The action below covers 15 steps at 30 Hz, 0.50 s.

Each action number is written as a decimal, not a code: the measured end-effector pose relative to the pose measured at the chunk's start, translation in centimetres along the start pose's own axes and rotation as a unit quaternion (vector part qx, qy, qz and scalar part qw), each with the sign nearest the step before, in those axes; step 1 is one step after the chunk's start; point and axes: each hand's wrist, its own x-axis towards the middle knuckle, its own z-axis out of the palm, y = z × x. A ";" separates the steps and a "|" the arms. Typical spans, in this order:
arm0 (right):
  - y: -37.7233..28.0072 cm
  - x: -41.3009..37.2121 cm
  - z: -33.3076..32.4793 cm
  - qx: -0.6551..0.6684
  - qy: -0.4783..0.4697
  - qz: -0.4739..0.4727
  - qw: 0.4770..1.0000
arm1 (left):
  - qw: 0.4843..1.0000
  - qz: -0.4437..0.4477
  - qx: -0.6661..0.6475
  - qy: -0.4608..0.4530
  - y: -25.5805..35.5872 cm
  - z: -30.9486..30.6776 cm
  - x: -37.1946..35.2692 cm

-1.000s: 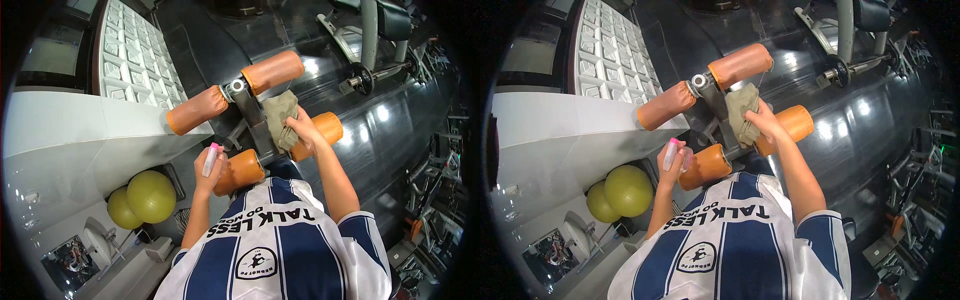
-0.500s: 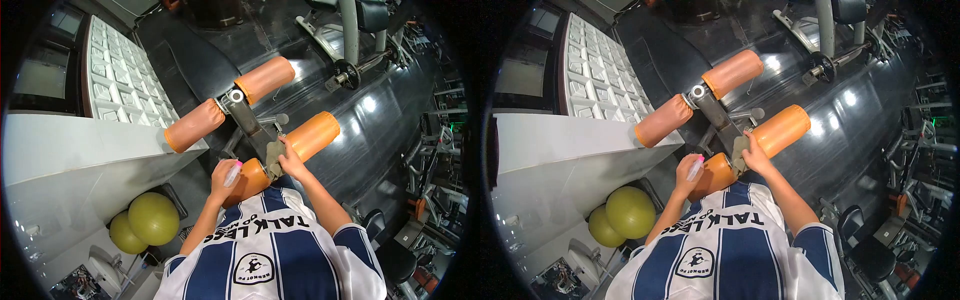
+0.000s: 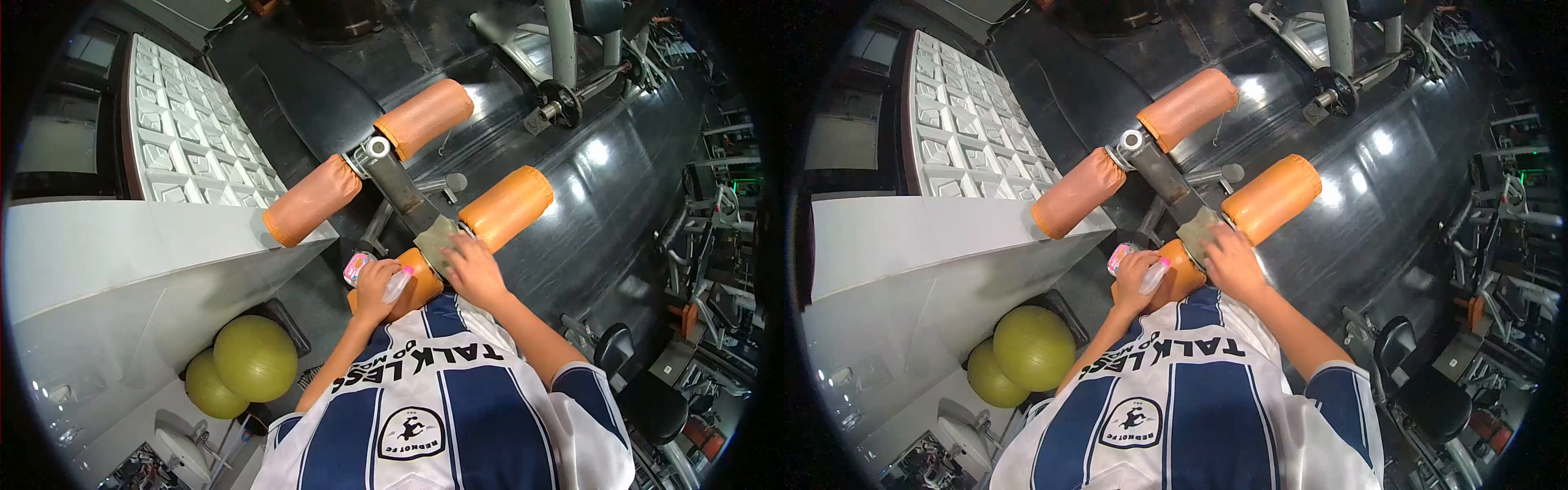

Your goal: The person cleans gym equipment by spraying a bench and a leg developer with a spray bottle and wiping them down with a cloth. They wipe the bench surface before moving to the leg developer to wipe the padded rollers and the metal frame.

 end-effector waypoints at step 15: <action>3.7 3.9 6.9 -0.037 -0.041 -0.134 0.989 | 0.996 -0.061 0.059 0.035 0.3 0.8 -0.3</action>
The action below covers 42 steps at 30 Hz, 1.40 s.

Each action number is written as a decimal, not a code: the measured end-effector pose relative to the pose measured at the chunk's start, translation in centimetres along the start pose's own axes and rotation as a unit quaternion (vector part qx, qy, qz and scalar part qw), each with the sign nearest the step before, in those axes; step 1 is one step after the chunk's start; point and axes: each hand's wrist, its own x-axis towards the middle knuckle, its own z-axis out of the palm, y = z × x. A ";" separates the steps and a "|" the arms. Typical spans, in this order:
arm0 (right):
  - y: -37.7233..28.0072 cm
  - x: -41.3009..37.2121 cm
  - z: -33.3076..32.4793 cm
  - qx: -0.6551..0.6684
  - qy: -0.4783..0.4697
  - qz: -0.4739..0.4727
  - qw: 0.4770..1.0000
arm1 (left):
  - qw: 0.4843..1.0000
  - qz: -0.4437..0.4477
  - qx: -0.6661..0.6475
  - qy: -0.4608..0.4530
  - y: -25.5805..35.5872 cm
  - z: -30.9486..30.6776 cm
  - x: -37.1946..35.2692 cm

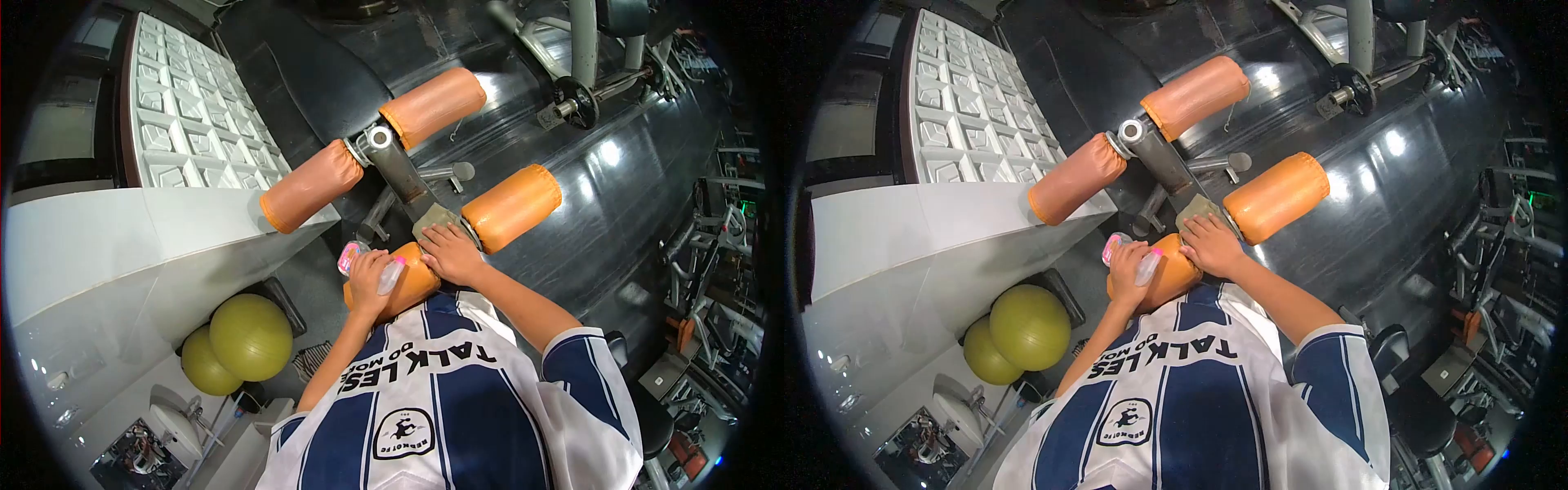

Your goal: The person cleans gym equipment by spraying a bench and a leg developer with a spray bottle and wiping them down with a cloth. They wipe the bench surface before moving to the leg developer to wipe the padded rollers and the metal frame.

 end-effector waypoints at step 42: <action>3.0 10.9 2.5 0.005 -0.279 0.246 0.928 | 0.992 -0.083 0.084 0.047 1.9 1.2 -1.2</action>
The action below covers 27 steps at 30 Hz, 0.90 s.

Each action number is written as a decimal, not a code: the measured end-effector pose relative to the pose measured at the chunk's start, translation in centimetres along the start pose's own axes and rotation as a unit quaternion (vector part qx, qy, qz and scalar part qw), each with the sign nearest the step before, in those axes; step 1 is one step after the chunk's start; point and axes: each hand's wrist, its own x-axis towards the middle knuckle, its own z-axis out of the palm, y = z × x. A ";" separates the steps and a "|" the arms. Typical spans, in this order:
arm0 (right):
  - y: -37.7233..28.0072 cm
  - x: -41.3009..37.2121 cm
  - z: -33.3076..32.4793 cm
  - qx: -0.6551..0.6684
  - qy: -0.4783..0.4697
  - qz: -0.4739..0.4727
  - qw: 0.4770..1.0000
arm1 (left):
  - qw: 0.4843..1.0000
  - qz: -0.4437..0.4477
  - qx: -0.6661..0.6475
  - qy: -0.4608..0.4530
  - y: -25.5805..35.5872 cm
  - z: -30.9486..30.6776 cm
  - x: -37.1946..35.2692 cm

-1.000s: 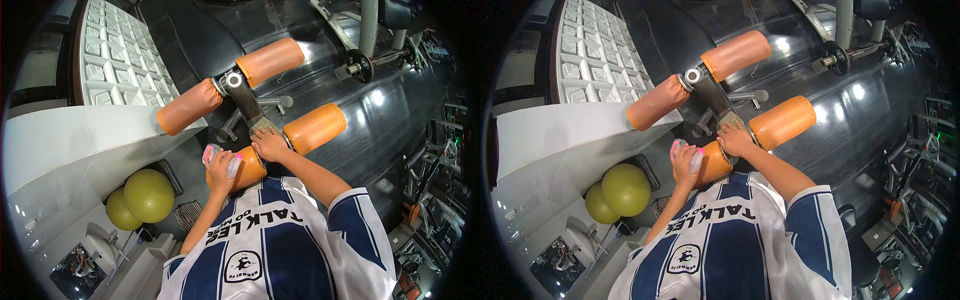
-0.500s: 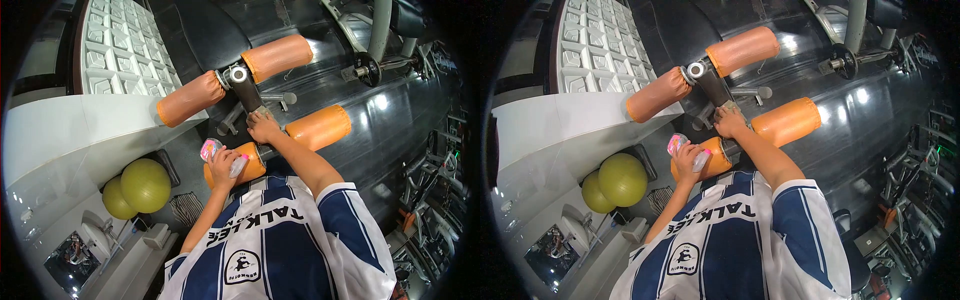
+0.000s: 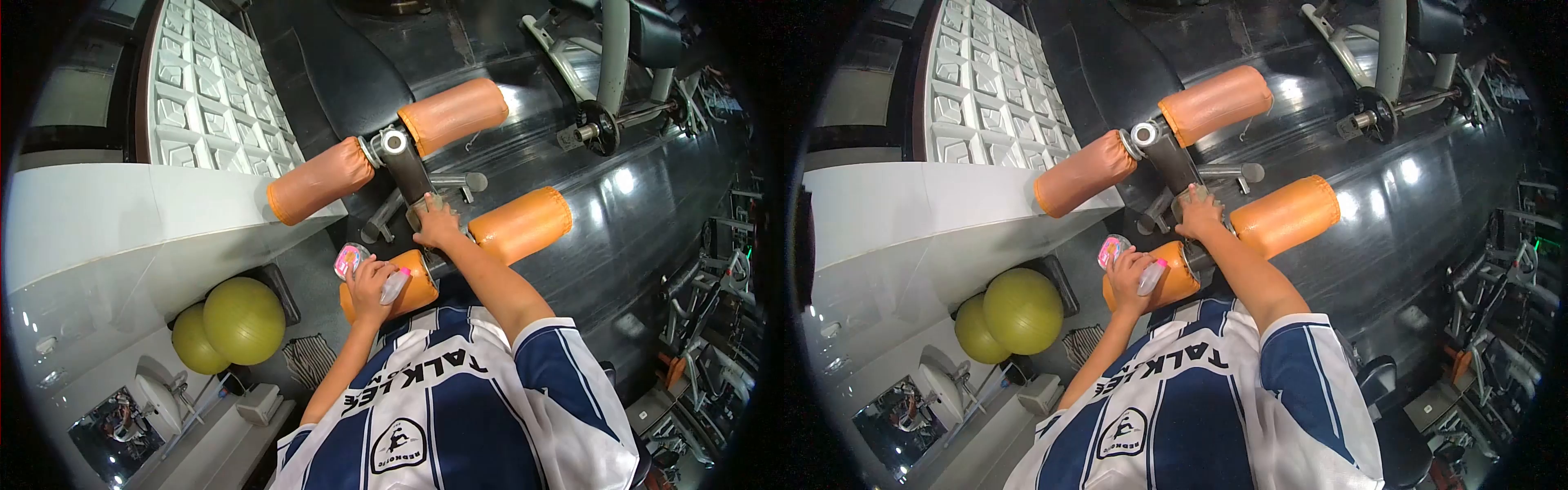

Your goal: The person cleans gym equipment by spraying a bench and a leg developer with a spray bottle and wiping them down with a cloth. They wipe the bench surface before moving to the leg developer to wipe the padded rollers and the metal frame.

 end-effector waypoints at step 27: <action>-0.6 3.5 0.1 0.019 0.164 -0.025 0.986 | 0.999 0.003 -0.044 -0.020 -1.0 -0.8 0.2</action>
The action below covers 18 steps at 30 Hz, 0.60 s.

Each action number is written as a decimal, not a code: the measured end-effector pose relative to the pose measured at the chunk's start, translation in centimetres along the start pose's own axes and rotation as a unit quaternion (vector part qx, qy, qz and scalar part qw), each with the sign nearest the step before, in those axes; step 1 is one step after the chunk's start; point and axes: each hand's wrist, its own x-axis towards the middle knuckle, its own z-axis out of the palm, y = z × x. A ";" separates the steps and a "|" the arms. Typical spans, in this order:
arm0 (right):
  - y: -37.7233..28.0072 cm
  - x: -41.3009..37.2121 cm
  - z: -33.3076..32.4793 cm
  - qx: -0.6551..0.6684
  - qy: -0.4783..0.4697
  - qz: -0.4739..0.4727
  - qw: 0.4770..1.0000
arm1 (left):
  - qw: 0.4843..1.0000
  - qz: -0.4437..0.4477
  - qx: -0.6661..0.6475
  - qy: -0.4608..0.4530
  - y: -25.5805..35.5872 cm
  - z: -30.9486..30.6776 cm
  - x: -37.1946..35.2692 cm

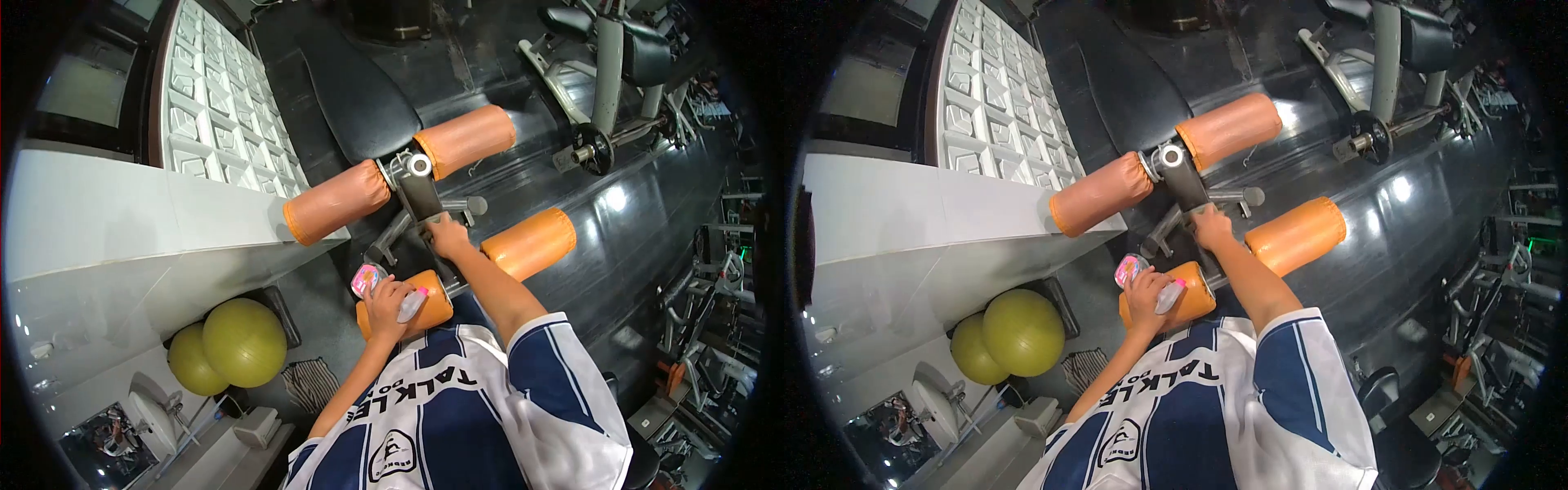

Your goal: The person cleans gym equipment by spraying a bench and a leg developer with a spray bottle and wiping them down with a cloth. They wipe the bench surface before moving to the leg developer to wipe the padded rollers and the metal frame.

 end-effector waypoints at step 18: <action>-1.9 1.9 -3.6 0.122 0.148 -0.100 0.976 | 0.999 -0.026 -0.018 0.008 0.3 0.0 -0.1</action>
